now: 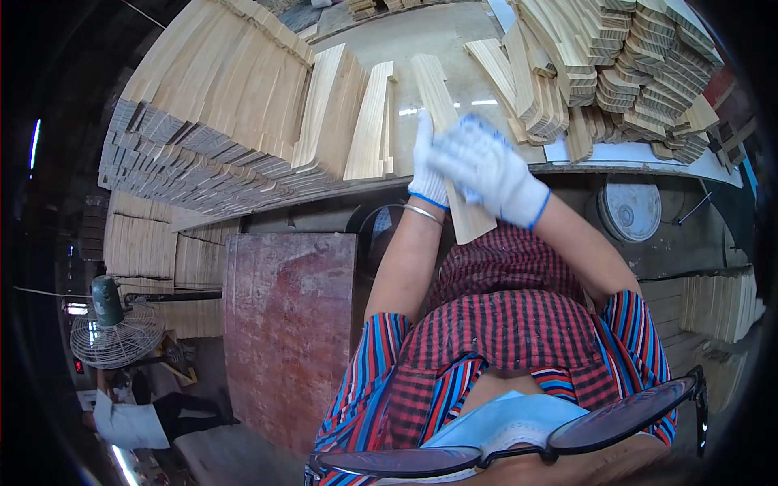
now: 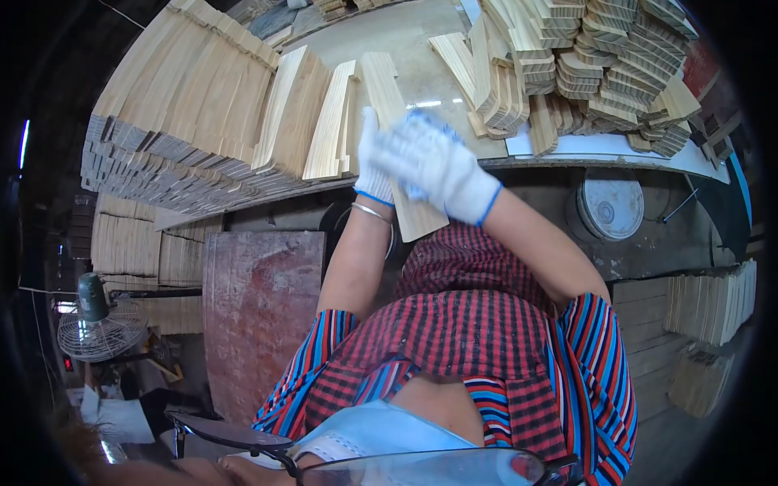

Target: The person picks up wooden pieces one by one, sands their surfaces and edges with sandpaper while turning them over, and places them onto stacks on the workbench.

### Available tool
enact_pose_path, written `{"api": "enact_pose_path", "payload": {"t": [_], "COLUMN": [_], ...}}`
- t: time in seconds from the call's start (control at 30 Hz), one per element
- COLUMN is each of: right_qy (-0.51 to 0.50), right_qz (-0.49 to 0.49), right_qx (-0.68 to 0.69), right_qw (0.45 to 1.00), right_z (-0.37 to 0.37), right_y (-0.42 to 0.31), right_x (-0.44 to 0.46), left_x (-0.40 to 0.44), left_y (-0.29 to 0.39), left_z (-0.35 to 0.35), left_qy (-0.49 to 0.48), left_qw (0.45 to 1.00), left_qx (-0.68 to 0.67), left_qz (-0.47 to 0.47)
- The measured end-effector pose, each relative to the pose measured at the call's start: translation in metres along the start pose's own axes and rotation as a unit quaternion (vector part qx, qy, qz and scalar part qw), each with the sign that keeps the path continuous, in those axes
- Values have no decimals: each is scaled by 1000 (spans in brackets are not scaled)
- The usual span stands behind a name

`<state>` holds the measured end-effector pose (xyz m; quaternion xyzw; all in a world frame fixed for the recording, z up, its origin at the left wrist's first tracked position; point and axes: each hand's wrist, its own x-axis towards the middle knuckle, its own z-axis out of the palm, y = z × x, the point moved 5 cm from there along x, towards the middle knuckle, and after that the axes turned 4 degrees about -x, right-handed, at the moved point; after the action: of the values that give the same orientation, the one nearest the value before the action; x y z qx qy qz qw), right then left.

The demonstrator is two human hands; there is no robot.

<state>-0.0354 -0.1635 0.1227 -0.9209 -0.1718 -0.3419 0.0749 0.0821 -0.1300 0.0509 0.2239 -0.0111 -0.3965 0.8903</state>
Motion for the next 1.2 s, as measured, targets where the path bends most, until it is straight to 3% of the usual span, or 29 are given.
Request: {"api": "enact_pose_path", "payload": {"t": [0.03,0.07,0.13,0.17,0.23,0.27,0.37,0.47,0.5,0.6,0.7,0.73,0.77,0.8,0.83,0.87,0.9,0.93,0.97,1.0,1.07,1.13,1.2], "right_qy": [-64,-129,-95,-63,28,-8,25,-48,-58,-87,-54,-83,-111,-15,-18,-11,-4,3,-95,-109,-103,-51,-75], "right_qz": [-37,-74,-69,-63,-45,-9,-28,9,44,84,61,-2,-64,-141,-139,-142,-143,-143,-64,-22,14,19,40], "right_qx": [8,21,30,35,5,-22,-35,8,31,55,31,57,83,64,66,75,86,98,65,31,-20,-37,-36], "right_qw": [997,989,993,995,999,1000,999,999,997,991,996,995,988,988,988,987,986,985,991,993,994,998,996], "right_z": [-9,-9,-9,-10,-11,-8,14,31,47,57,52,36,28,20,22,22,22,21,24,50,63,66,73], "right_y": [-23,-38,-34,-28,-3,15,32,40,51,59,41,15,-14,-52,-52,-48,-45,-42,-12,27,64,76,86], "right_x": [-4,-7,-6,-6,4,13,11,8,3,0,4,14,18,9,8,8,7,7,14,9,9,11,10], "left_x": [-4,-2,-8,-7,-1,-4,-12,-25,-30,-41,-42,-36,-21,-8,-23,-44,-47,-36,-35,-36,-50,-54,-57], "left_y": [-2,0,1,-6,-20,-25,-28,-34,-30,-31,-34,-39,-37,-36,-39,-40,-52,-60,-60,-58,-45,-36,-30], "left_z": [-10,-21,-7,-9,-10,-4,-9,-30,-44,-55,-71,-82,-114,-149,-111,-77,-81,-96,-102,-105,-70,-61,-57], "left_qy": [-63,-60,-266,-264,-127,-128,61,72,-79,-51,-53,-31,-112,-107,-198,-262,-262,-204,-194,-157,39,58,76], "left_qw": [987,987,944,943,982,981,997,993,978,977,973,967,987,920,966,861,860,964,954,915,971,971,971], "left_qx": [-57,-58,-97,-98,-57,-57,-7,12,72,-20,-104,-159,103,357,84,-201,-203,114,-46,-197,-6,13,31], "left_qz": [-139,-134,-172,-175,-129,-132,-47,-97,-177,-208,-201,-196,-47,121,-145,-387,-388,-129,-224,-315,-235,-230,-224]}}
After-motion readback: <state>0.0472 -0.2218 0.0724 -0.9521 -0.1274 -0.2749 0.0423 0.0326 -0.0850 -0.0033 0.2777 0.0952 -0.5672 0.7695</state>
